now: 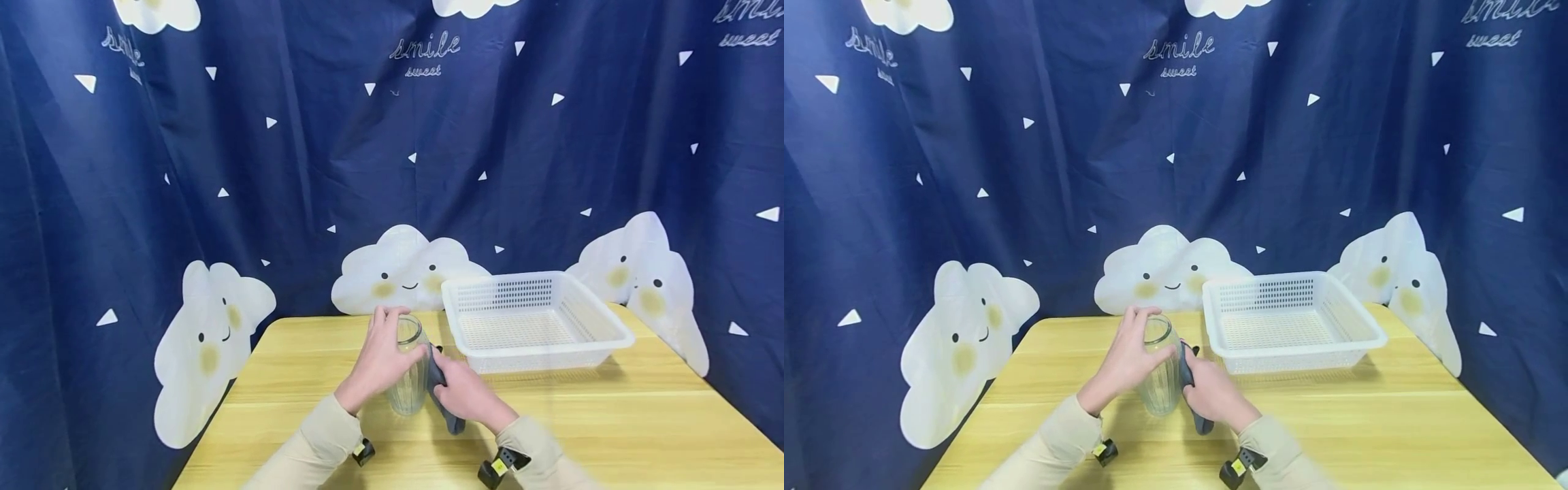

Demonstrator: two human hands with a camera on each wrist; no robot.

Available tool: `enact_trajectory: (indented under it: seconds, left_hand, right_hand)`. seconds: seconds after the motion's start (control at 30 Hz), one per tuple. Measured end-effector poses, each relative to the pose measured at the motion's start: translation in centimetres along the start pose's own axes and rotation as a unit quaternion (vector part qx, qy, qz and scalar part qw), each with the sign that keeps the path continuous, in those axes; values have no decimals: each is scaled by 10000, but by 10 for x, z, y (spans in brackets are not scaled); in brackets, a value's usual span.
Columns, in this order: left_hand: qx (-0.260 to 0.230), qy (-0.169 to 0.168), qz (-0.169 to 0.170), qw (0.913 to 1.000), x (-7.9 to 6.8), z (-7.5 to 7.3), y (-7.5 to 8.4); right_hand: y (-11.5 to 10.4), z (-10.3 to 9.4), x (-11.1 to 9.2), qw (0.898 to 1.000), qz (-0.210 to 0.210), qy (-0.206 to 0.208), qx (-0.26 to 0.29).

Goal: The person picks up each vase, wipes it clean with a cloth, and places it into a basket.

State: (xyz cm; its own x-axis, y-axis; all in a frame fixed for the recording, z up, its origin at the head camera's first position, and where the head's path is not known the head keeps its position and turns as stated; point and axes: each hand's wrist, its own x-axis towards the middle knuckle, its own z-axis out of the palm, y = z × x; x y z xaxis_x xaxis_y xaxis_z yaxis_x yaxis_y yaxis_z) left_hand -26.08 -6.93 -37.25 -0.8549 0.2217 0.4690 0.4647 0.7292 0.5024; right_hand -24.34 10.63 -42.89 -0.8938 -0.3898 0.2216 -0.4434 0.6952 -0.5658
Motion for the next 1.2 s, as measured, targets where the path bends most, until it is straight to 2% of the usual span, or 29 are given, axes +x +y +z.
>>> enact_trajectory:
  seconds: [0.17,0.33,0.53,0.7,0.87,0.97,1.07,1.2]
  left_hand:
    - [-43,0,-45,10000,2,-3,1]
    - [215,67,-44,9997,0,-9,2]
    - [151,-182,-12,9997,0,-13,8]
    - [359,-362,-81,9987,1,-11,11]
    - [419,-206,116,9988,2,-7,8]
    - [343,-21,298,9990,1,-4,5]
    - [257,113,350,9990,0,-1,2]
    - [79,115,180,9997,-1,-1,0]
  right_hand:
    - [12,14,-2,9983,218,-542,-8]
    - [15,18,-3,9972,271,-608,353]
    - [12,9,-1,9986,236,-252,404]
    - [-4,-11,0,9981,209,64,571]
    - [-21,-33,2,9958,-54,844,358]
    - [-27,-38,4,9926,-324,1170,60]
    - [-28,-34,4,9922,-404,1151,-243]
    - [-22,-20,2,9953,-259,880,-311]
